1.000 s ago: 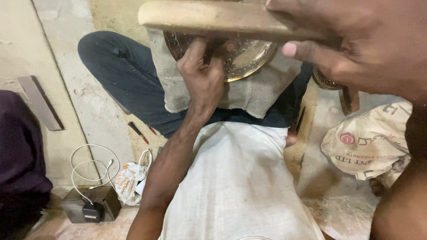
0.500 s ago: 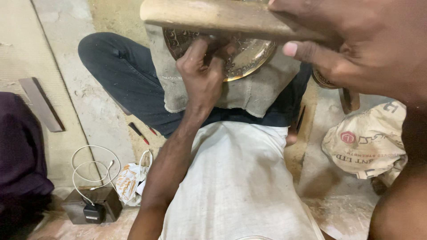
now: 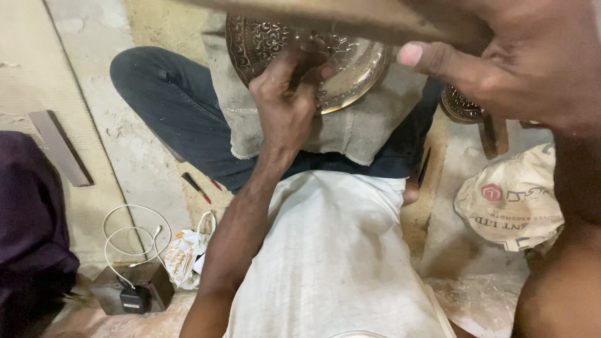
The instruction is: The person sits on the floor with an engraved brass plate on their lap and decorates it by hammering. They hold a small punch against the plate's patterned surface with one hand and strike it with a wooden mallet held in the other hand, repositioning the punch repeatedly across the design.
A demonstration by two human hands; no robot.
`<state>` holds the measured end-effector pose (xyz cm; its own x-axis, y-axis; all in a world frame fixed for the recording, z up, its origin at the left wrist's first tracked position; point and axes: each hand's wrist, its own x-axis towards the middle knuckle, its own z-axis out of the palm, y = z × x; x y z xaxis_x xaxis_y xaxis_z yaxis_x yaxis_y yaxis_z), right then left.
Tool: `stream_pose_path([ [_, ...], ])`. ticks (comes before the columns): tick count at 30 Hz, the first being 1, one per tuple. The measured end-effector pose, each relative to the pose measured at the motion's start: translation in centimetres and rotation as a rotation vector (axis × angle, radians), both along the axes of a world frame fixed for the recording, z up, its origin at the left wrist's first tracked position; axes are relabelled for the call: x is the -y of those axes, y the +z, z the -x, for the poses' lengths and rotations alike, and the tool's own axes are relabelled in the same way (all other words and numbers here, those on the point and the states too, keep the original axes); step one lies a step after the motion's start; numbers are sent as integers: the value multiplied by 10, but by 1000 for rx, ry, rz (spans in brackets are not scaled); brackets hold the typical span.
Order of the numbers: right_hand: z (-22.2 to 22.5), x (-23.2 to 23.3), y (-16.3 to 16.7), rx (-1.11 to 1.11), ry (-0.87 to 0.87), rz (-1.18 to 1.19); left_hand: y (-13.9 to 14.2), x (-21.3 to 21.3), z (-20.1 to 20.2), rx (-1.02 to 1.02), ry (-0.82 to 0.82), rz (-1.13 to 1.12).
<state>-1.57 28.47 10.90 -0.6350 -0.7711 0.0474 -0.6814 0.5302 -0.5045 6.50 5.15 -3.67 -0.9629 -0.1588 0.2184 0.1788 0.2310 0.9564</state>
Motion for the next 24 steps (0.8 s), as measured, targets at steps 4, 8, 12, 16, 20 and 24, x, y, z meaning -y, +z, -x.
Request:
stream_pose_path([
  [4,1,-1,2,17,-55,-269,-4,1,-1,4,-10,8],
  [8,0,-1,5,-10,-71,-107,-8,2,-3,50,-2,-47],
  [12,-3,-3,5,-28,-70,-192,-14,1,0,19,-5,46],
  [16,-3,-6,-1,-69,-1,18,-14,2,-1,3,-17,-17],
  [20,-4,-11,-4,-11,-31,-20,-13,3,-1,-8,-18,21],
  [24,-4,-14,-4,-16,-41,-107,-14,1,1,-4,-11,2],
])
